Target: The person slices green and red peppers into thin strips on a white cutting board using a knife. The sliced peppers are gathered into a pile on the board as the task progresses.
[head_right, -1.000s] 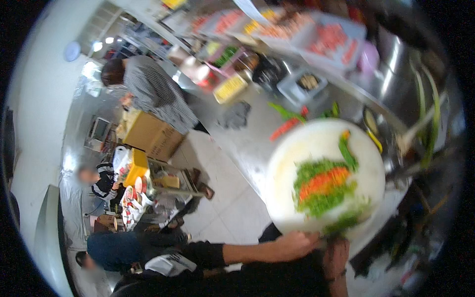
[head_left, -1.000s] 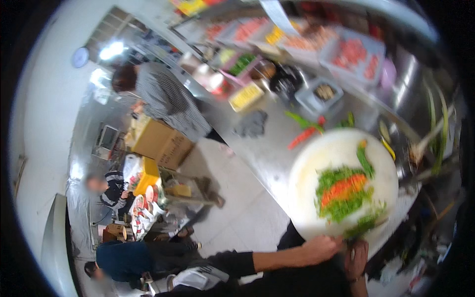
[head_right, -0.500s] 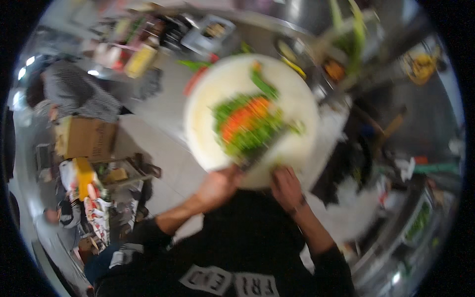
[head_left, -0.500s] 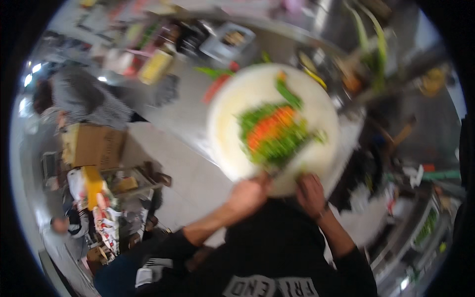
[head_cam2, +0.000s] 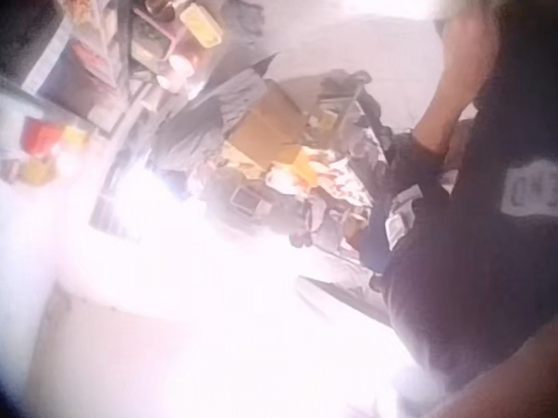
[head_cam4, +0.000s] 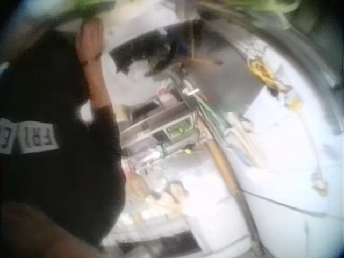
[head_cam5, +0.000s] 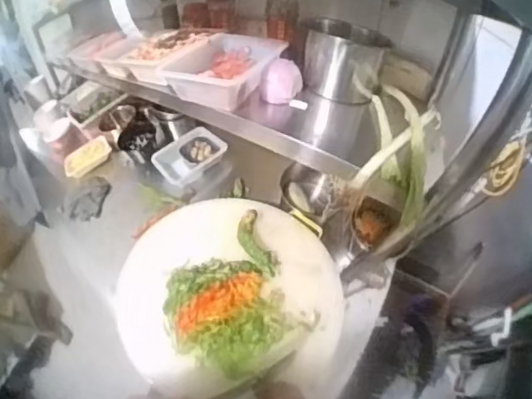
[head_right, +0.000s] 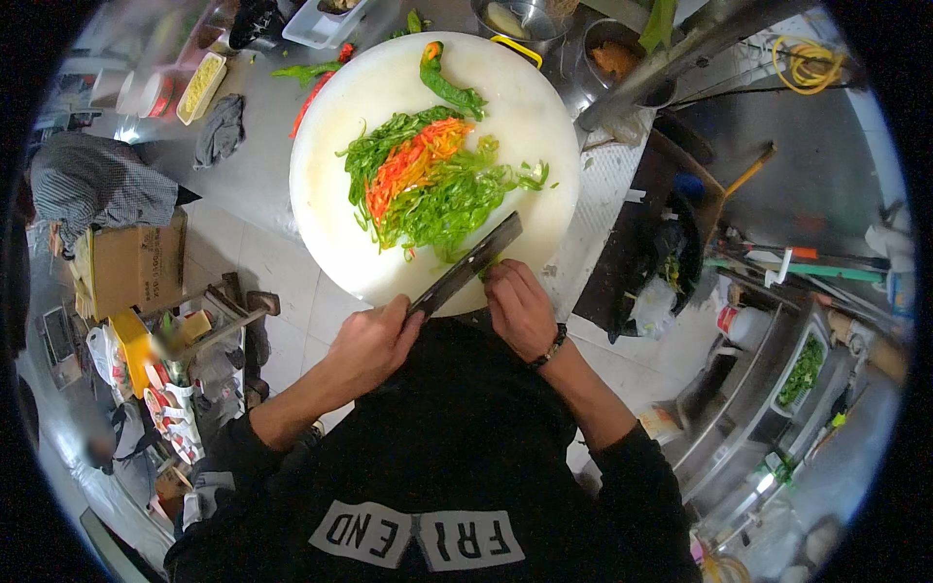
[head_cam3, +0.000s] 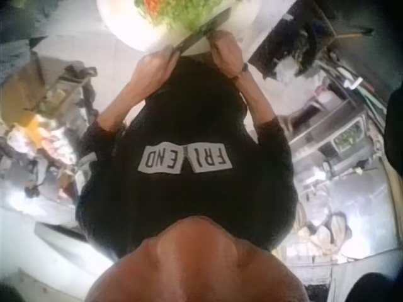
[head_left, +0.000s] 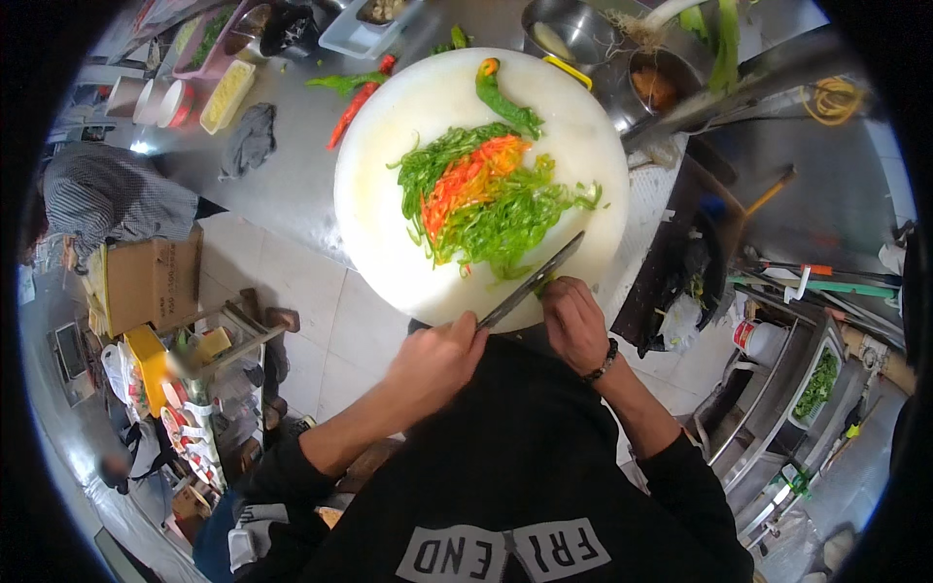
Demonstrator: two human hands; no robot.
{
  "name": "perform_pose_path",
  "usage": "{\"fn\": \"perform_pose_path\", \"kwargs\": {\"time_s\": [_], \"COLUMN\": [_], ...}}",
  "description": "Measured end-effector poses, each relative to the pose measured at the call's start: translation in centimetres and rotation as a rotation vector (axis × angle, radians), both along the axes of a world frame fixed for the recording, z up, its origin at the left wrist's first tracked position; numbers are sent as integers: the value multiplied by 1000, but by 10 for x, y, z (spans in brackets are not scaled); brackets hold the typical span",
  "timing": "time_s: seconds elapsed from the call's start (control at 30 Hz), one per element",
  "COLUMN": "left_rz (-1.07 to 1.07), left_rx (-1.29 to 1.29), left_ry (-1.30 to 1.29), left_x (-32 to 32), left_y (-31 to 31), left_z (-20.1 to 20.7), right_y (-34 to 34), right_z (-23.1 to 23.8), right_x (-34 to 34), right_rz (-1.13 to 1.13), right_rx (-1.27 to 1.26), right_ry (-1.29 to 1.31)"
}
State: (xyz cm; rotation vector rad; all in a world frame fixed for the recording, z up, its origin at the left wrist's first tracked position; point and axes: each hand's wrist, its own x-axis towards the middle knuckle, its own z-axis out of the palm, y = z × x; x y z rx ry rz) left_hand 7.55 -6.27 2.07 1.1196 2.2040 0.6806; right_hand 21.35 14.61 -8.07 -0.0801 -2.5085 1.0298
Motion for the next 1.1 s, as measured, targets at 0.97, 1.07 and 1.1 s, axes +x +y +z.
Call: {"fn": "perform_pose_path", "kwargs": {"time_s": [0.97, 1.07, 1.1], "left_rz": [108, 152, 181], "left_rx": [79, 61, 65], "left_ry": [-180, -137, -120], "left_x": [-31, -45, -46], "left_y": [21, 12, 8], "left_z": [-35, -24, -18], "right_y": [-4, -2, 0], "right_z": [-9, -3, -3], "right_x": [3, -11, -16], "right_rz": [37, 27, 4], "right_rx": [104, 12, -38], "right_ry": [56, 19, 22]}}
